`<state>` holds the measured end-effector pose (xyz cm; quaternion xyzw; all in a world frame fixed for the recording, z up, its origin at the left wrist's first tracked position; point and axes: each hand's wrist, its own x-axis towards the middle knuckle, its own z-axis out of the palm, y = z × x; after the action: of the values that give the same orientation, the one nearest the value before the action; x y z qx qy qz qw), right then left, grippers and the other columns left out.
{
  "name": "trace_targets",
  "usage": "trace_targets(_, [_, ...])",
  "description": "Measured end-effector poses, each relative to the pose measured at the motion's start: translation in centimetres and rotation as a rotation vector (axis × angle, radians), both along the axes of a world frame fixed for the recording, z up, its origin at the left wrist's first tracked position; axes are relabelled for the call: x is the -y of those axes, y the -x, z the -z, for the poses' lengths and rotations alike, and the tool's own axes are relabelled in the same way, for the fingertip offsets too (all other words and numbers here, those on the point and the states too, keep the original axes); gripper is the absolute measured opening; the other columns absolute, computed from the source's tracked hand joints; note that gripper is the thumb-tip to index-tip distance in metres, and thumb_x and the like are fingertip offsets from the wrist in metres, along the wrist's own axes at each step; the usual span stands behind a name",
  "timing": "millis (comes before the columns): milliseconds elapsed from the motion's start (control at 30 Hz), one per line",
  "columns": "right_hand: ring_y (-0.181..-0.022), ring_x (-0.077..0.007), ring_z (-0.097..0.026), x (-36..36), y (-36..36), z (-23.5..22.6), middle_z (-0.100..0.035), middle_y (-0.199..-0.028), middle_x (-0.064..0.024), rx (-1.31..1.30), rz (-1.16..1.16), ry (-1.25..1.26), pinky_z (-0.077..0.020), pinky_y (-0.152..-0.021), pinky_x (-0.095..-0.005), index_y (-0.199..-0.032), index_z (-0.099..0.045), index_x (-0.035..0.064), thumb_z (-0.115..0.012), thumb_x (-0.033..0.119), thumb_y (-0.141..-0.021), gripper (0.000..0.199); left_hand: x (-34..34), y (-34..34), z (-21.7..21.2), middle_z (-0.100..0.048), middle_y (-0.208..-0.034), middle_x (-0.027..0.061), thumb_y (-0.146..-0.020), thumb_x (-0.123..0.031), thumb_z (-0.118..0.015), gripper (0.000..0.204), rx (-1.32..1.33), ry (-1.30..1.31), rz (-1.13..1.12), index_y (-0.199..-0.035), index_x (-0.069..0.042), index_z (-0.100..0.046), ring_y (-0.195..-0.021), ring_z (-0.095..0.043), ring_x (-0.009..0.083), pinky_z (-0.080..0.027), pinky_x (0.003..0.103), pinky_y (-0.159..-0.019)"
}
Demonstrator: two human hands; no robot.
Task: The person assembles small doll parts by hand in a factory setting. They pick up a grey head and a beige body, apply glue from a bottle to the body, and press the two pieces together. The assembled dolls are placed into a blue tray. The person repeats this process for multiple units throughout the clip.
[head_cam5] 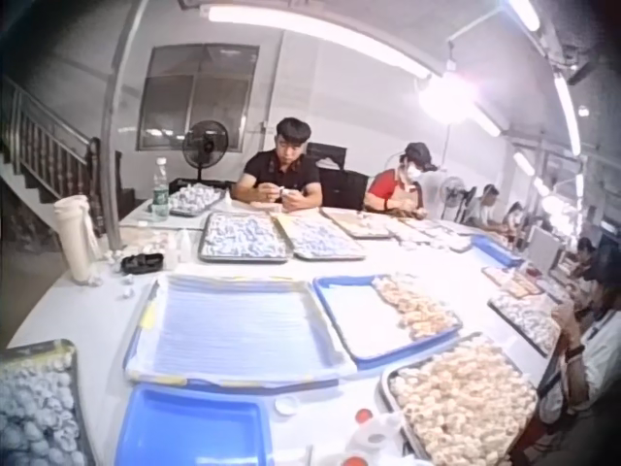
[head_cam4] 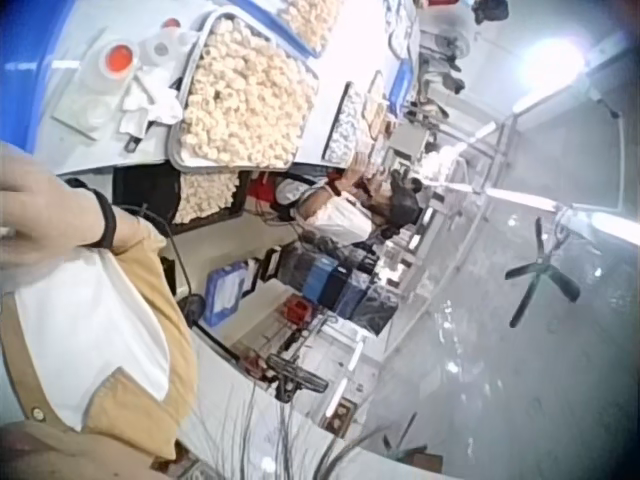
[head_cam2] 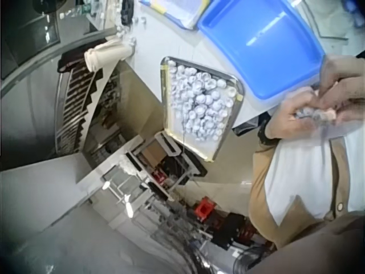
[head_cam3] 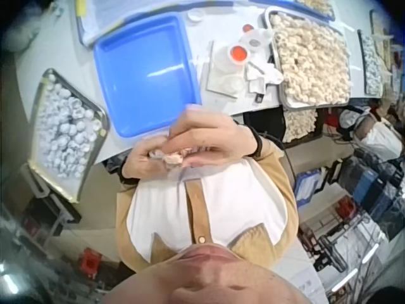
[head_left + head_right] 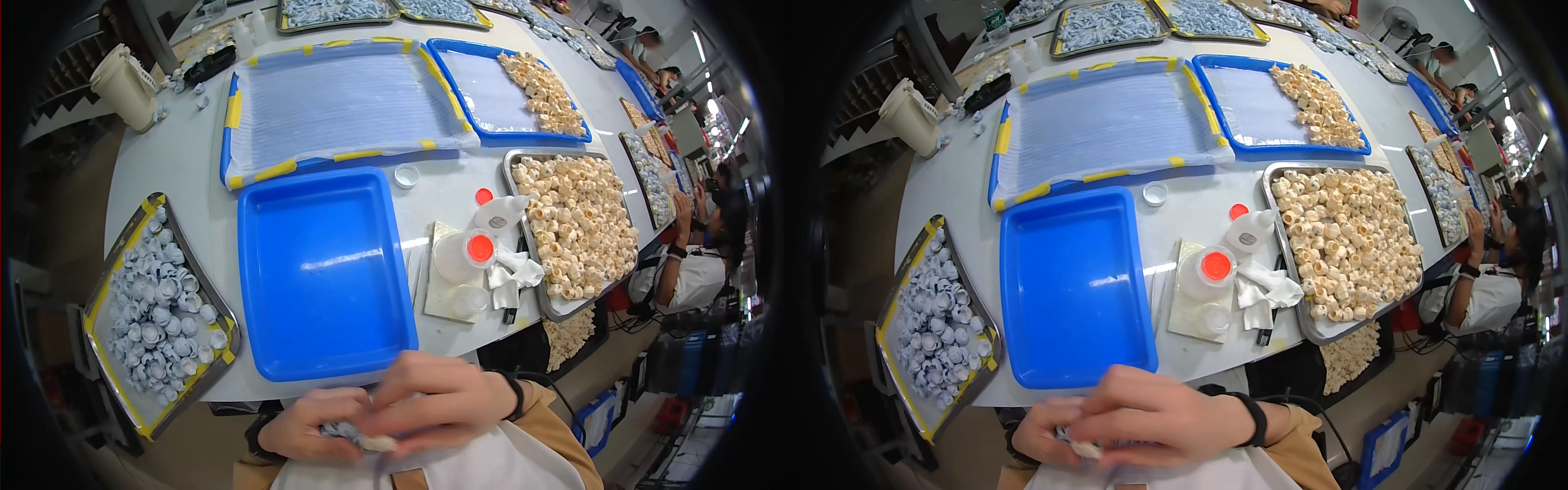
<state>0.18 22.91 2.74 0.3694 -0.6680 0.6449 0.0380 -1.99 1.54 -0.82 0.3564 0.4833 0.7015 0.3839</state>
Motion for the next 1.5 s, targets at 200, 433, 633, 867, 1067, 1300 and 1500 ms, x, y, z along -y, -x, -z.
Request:
trace_targets(200, [-0.059, -0.0132, -0.051, -7.1, -2.3, -1.6, -0.055, -0.066, -0.0064, 0.111, 0.896, -0.159, -0.0394, -0.054, -0.0248, -0.081, -0.062, -0.0017, -0.066, 0.006, -0.065, 0.018, 0.3, -1.3, -0.5, -0.058, -0.079, 0.0103, -0.079, -0.019, -0.066, 0.033, 0.356, -0.031, -0.326, -0.1, 0.004, -0.055, -0.07, -0.057, 0.0134, -0.043, 0.024, -0.061])
trace_targets(433, [-0.063, -0.0195, -0.051, -7.2, -1.3, -0.5, -0.053, -0.069, -0.0061, 0.101, 0.782, -0.76, -0.0418, -0.056, -0.0293, -0.085, -0.062, 0.0025, -0.067, 0.004, -0.065, 0.021, 0.5, -0.9, -0.2, -0.059, -0.082, 0.0109, -0.071, -0.01, -0.073, 0.037, 0.413, -0.005, -0.384, -0.099, 0.003, -0.054, -0.072, -0.057, 0.012, -0.043, 0.023, -0.063])
trace_targets(633, [-0.065, -0.0208, -0.05, -7.1, -0.7, -0.3, -0.053, -0.07, -0.0057, 0.022, 0.753, -0.9, -0.0417, -0.056, -0.0316, -0.088, -0.063, 0.0043, -0.069, 0.007, -0.066, 0.023, 0.8, -1.1, 0.1, -0.06, -0.086, 0.0089, -0.069, -0.008, -0.074, 0.037, 0.416, 0.062, -0.427, -0.098, 0.002, -0.054, -0.075, -0.055, 0.0098, -0.043, 0.023, -0.065])
trace_targets(867, [-0.066, -0.0218, -0.05, -7.7, -1.3, 0.1, -0.053, -0.073, -0.0065, 0.004, 0.768, -0.864, -0.0415, -0.056, -0.0314, -0.092, -0.063, 0.0044, -0.071, 0.004, -0.063, 0.029, 0.3, -1.0, -0.4, -0.06, -0.089, 0.0079, -0.069, -0.004, -0.072, 0.036, 0.408, 0.116, -0.437, -0.1, 0.002, -0.054, -0.076, -0.056, 0.009, -0.045, 0.022, -0.067])
trace_targets(1067, [-0.066, -0.0209, -0.052, -7.8, -2.1, 1.4, -0.055, -0.076, -0.0072, -0.006, 0.841, -0.773, -0.0419, -0.055, -0.0291, -0.092, -0.063, 0.0026, -0.072, 0.002, -0.061, 0.032, -0.2, -0.9, -1.2, -0.061, -0.088, 0.0066, -0.072, 0.0, -0.065, 0.036, 0.43, 0.167, -0.441, -0.106, 0.002, -0.054, -0.073, -0.057, 0.0079, -0.046, 0.022, -0.066])
trace_targets(1300, [-0.066, -0.0188, -0.053, -4.2, -2.8, 2.6, -0.055, -0.076, -0.0109, -0.052, 0.838, 0.029, -0.0388, -0.057, -0.027, -0.087, -0.061, -0.002, -0.072, 0.008, -0.065, 0.026, -1.2, -0.4, -2.1, -0.059, -0.083, 0.0096, -0.076, -0.008, -0.066, 0.034, 0.284, 0.201, -0.383, -0.105, 0.006, -0.054, -0.063, -0.058, 0.01, -0.046, 0.022, -0.057])
trace_targets(1500, [-0.061, -0.0181, -0.054, -0.2, -0.3, 1.1, -0.057, -0.076, -0.0083, -0.029, 0.28, -0.075, -0.0405, -0.052, -0.0266, -0.09, -0.061, -0.0015, -0.075, 0.004, -0.061, 0.032, -1.0, -0.5, -2.0, -0.058, -0.089, 0.0065, -0.078, -0.016, -0.067, 0.038, 0.107, 0.208, -0.375, -0.109, 0.004, -0.055, -0.079, -0.054, 0.0101, -0.042, 0.023, -0.068])
